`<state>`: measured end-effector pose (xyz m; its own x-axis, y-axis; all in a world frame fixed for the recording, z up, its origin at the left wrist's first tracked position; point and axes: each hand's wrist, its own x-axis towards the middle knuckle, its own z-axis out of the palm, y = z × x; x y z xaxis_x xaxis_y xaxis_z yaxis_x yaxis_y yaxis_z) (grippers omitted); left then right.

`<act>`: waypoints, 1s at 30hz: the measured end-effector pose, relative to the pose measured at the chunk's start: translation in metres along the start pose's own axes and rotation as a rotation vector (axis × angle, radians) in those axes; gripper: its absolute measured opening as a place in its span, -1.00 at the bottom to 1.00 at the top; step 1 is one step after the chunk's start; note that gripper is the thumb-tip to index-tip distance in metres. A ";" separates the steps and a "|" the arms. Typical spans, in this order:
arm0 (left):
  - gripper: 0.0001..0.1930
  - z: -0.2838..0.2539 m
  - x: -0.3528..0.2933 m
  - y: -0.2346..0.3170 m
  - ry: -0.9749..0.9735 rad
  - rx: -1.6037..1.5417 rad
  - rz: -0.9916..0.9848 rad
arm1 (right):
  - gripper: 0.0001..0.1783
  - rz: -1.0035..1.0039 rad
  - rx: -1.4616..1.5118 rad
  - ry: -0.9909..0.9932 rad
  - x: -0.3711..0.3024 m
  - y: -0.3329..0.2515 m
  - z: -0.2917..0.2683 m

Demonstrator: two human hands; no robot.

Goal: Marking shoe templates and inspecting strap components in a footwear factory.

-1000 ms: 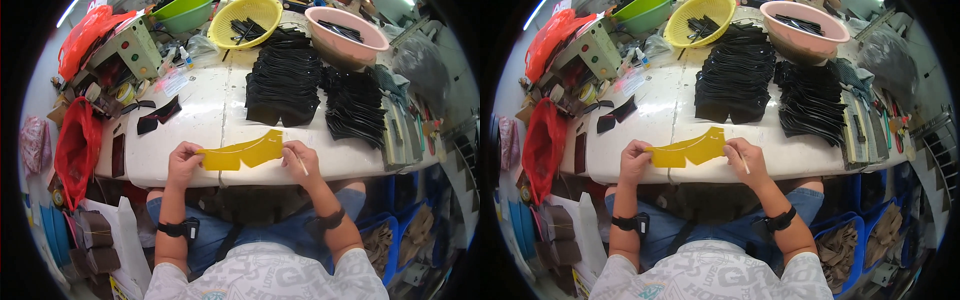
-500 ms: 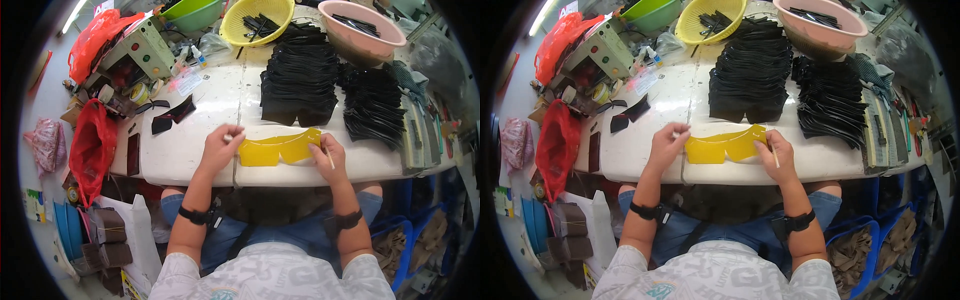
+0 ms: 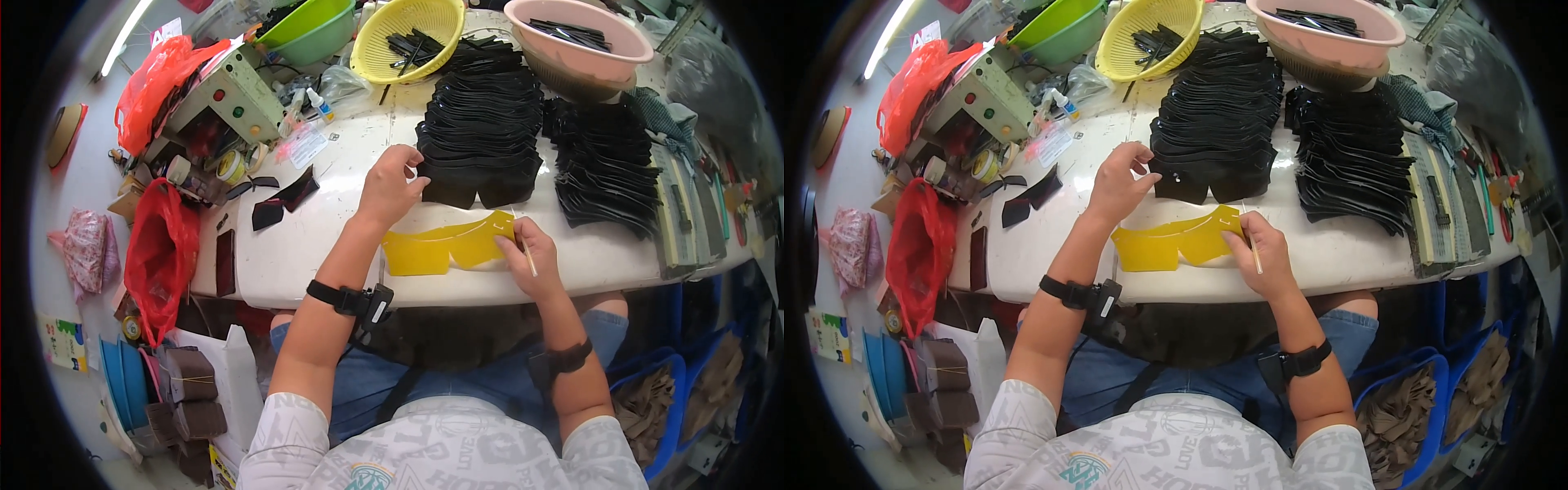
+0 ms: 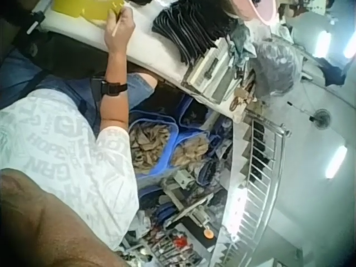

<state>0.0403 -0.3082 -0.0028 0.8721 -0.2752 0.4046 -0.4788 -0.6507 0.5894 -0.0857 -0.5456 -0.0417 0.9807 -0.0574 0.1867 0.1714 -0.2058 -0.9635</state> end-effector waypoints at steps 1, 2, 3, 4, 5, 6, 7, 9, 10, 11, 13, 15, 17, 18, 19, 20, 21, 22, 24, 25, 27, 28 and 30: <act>-0.66 0.000 0.000 0.004 0.011 -0.010 -0.018 | -0.89 0.001 0.006 0.004 0.000 0.001 -0.001; -0.68 0.001 0.000 0.007 0.022 -0.019 -0.037 | -0.88 0.029 0.000 0.002 0.000 0.003 -0.003; -0.68 0.000 -0.001 0.007 0.019 -0.012 -0.036 | -0.88 0.056 -0.003 -0.003 0.000 0.004 -0.003; -0.72 0.000 -0.001 0.006 0.014 0.007 0.000 | -0.88 0.056 0.004 -0.002 0.000 0.004 -0.003; -0.76 0.001 -0.001 0.004 0.009 0.025 0.036 | -0.88 0.040 -0.008 -0.002 0.000 0.002 -0.004; -0.76 0.001 -0.001 0.002 0.005 0.030 0.037 | -0.87 0.026 -0.022 -0.003 0.000 0.002 -0.004; -0.80 0.000 -0.001 -0.001 0.005 -0.003 0.058 | -0.87 0.027 -0.016 -0.001 0.000 0.002 -0.004; -0.84 -0.003 0.000 -0.002 -0.002 -0.035 0.084 | -0.88 -0.035 0.021 -0.011 0.000 0.002 -0.003; -0.86 -0.006 0.001 -0.001 -0.028 0.022 0.109 | -0.88 -0.034 0.024 -0.003 -0.001 0.003 -0.003; -0.87 -0.007 0.002 0.002 -0.053 0.079 0.134 | -0.88 -0.043 0.023 -0.007 -0.002 0.003 -0.004; -0.87 -0.006 0.004 0.006 -0.060 0.115 0.181 | -0.88 -0.052 0.025 -0.007 -0.001 0.004 -0.004; -0.86 -0.005 0.005 0.009 -0.065 0.148 0.229 | -0.88 -0.051 0.031 -0.020 -0.001 0.005 -0.005; -0.85 -0.005 0.006 0.010 -0.050 0.204 0.263 | -0.87 -0.059 0.025 -0.018 0.000 0.006 -0.005; -0.85 -0.004 0.006 0.011 -0.054 0.203 0.267 | -0.87 -0.064 0.015 -0.023 0.000 0.006 -0.005; -0.88 -0.003 0.006 0.011 -0.052 0.209 0.260 | -0.87 -0.062 0.015 -0.018 0.000 0.007 -0.005; -0.90 -0.003 0.007 0.012 -0.049 0.216 0.252 | -0.87 -0.064 0.035 -0.020 0.000 0.009 -0.004; -0.90 -0.001 0.006 0.012 -0.051 0.215 0.254 | -0.86 -0.065 0.054 -0.024 0.000 0.010 -0.004; -0.90 0.000 0.005 0.012 -0.040 0.238 0.259 | -0.86 -0.064 0.054 -0.022 0.000 0.010 -0.004; -0.89 0.003 0.005 0.011 -0.029 0.262 0.264 | -0.86 -0.055 0.030 -0.033 -0.001 0.008 -0.005; -0.89 0.004 0.005 0.010 -0.014 0.266 0.279 | -0.86 -0.055 0.031 -0.033 -0.001 0.007 -0.005; -0.89 0.005 0.005 0.008 0.001 0.270 0.293 | -0.86 -0.064 0.055 -0.027 -0.001 0.005 -0.005; -0.89 0.006 0.005 0.008 0.027 0.288 0.294 | -0.86 -0.063 0.054 -0.026 0.000 0.005 -0.005; -0.90 0.006 0.006 0.008 0.053 0.305 0.294 | -0.86 -0.047 0.017 -0.039 0.000 0.005 -0.006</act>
<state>0.0420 -0.3195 0.0001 0.6927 -0.4488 0.5646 -0.6475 -0.7318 0.2126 -0.0857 -0.5529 -0.0456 0.9744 -0.0096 0.2245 0.2186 -0.1911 -0.9569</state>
